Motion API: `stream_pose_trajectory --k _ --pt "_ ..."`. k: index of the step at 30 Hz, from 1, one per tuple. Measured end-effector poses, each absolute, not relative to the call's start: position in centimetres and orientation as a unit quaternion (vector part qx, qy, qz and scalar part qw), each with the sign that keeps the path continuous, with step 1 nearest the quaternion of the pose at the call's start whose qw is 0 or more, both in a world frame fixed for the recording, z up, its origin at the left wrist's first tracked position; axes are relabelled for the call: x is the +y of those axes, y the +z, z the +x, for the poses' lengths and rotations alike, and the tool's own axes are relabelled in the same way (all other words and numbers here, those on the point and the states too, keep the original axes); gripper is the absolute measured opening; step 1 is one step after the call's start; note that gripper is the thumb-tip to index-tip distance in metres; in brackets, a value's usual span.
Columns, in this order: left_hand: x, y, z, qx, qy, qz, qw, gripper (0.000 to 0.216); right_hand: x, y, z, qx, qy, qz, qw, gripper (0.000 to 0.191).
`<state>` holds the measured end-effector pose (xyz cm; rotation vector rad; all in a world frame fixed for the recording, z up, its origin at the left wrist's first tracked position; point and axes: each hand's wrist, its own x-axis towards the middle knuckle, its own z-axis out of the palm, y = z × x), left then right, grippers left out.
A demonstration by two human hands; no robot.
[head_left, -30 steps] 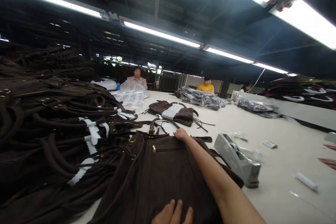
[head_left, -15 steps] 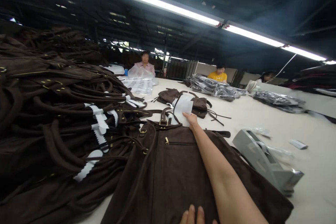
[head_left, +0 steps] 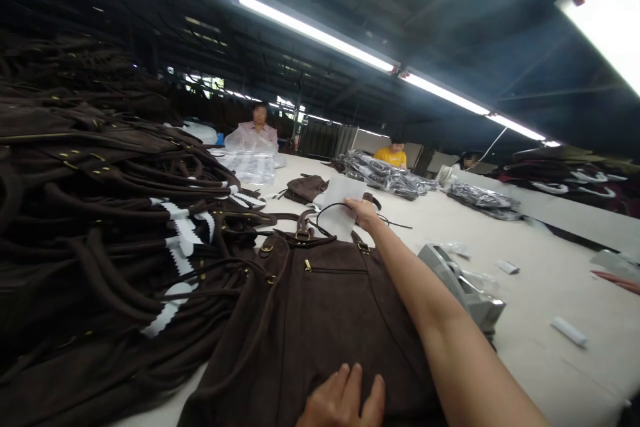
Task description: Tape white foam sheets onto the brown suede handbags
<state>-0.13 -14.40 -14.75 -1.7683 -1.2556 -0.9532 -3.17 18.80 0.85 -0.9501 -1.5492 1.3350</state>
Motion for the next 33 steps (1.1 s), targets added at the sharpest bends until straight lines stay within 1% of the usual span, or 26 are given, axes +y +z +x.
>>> stream_pose_trajectory --k 3,6,9,10,13,14,16,20,22,24,26,27,28,29,30,33 --pt "-14.8 -13.0 -1.0 -0.500 -0.319 -0.735 0.329 0.031 15.7 1.1 0.6 -0.648 0.534 -0.373 0.395 0.023" --pt "-15.3 -12.3 -1.2 -0.502 -0.253 -0.771 0.300 0.033 11.5 -1.1 4.1 -0.697 0.508 -0.364 0.350 0.027" --pt "-15.7 -11.9 -1.1 -0.515 -0.195 -0.788 0.276 0.037 7.5 -5.2 6.5 -0.794 0.422 -0.333 0.284 0.018" --pt "-15.9 -11.7 -1.1 -0.518 -0.180 -0.792 0.269 0.038 6.4 -6.7 7.0 -0.823 0.383 -0.316 0.274 0.018" --pt "-16.4 -11.1 -1.1 -0.518 -0.162 -0.801 0.253 0.041 4.5 -9.8 7.8 -0.884 0.255 -0.283 0.270 0.036" --pt "-16.5 -11.0 -1.1 -0.514 -0.164 -0.804 0.250 0.042 4.3 -10.3 7.9 -0.896 0.224 -0.278 0.265 0.038" --pt "-16.7 -10.8 -1.2 -0.508 -0.170 -0.809 0.244 0.045 4.1 -10.7 8.0 -0.906 0.204 -0.270 0.253 0.038" --pt "-17.0 -10.4 -1.3 -0.505 -0.135 -0.817 0.241 0.050 4.5 -10.3 8.0 -0.907 0.233 -0.237 0.260 0.033" --pt "-17.4 -9.5 -1.3 -0.507 -0.097 -0.830 0.213 0.051 4.8 -10.2 8.1 -0.898 0.269 -0.231 0.260 0.031" --pt "-17.8 -7.5 -1.4 -0.515 -0.066 -0.842 0.144 0.054 5.0 -10.1 8.4 -0.887 0.309 -0.226 0.260 0.027" --pt "-17.6 -4.7 -1.5 -0.526 -0.047 -0.848 0.048 0.054 5.3 -10.1 8.6 -0.874 0.343 -0.219 0.265 0.024" --pt "-17.1 -3.2 -1.6 -0.533 -0.039 -0.845 0.002 0.047 5.5 -10.1 8.7 -0.868 0.356 -0.216 0.270 0.023" --pt "-16.2 -1.7 -1.8 -0.543 -0.025 -0.839 -0.039 0.033 5.6 -10.0 8.8 -0.863 0.365 -0.213 0.275 0.022" --pt "-15.0 -0.4 -1.9 -0.562 -0.007 -0.824 -0.071 0.029 5.7 -10.0 8.9 -0.860 0.371 -0.212 0.279 0.021" --pt "-13.5 0.5 -2.1 -0.593 0.008 -0.801 -0.079 0.039 5.8 -10.0 9.0 -0.858 0.375 -0.210 0.280 0.021" --pt "-8.9 0.5 -3.1 -0.671 -0.025 -0.741 -0.021 0.036 5.8 -9.9 9.1 -0.861 0.377 -0.204 0.274 0.020"
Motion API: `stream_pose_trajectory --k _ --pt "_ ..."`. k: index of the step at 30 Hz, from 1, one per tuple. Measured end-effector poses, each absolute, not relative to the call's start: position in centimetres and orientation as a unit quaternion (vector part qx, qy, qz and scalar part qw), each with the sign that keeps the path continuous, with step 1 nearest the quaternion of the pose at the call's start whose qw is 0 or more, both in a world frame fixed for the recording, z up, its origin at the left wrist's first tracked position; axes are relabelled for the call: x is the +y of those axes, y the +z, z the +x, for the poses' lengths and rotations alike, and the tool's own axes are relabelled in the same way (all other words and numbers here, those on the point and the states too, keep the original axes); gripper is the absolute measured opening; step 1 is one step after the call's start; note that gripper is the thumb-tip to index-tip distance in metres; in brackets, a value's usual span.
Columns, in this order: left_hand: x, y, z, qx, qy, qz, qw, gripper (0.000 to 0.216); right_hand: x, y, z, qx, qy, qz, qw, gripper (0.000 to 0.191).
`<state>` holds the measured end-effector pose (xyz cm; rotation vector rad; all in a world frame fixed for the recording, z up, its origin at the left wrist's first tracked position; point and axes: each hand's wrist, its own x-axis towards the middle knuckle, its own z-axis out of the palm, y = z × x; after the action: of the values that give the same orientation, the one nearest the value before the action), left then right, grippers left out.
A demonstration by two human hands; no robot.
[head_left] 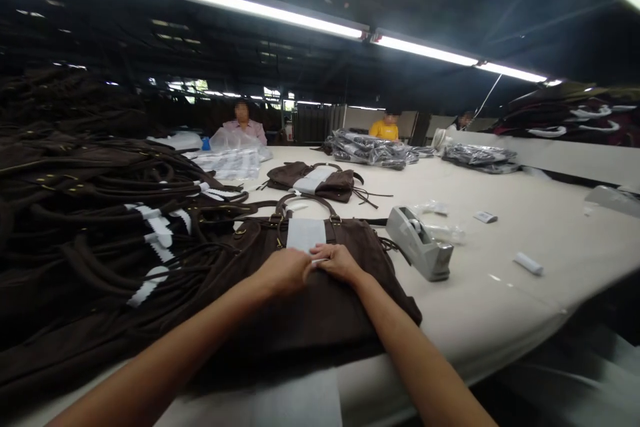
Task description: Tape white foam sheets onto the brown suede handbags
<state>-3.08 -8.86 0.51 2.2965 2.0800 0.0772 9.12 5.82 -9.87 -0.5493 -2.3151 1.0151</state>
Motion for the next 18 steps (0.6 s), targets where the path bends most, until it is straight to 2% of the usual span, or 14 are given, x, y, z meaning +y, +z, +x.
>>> stream_pose_trajectory --k 3,8,14,18 --pt "-5.9 -3.0 -4.2 0.681 0.071 0.729 -0.008 0.042 5.6 -9.7 9.3 -0.868 0.366 -0.210 0.262 0.022" --pt "-5.3 -8.7 -5.6 0.646 0.106 0.755 0.034 0.052 5.3 -8.9 9.2 -0.877 0.331 -0.245 0.246 0.033" --pt "-5.4 -8.7 -6.3 0.630 0.109 0.767 0.050 0.054 1.6 -7.5 11.2 -0.922 0.235 -0.245 0.186 0.034" --pt "-5.5 -8.6 -6.5 0.617 0.120 0.776 0.053 0.056 -5.3 -7.4 16.8 -0.902 0.234 -0.270 0.242 0.040"
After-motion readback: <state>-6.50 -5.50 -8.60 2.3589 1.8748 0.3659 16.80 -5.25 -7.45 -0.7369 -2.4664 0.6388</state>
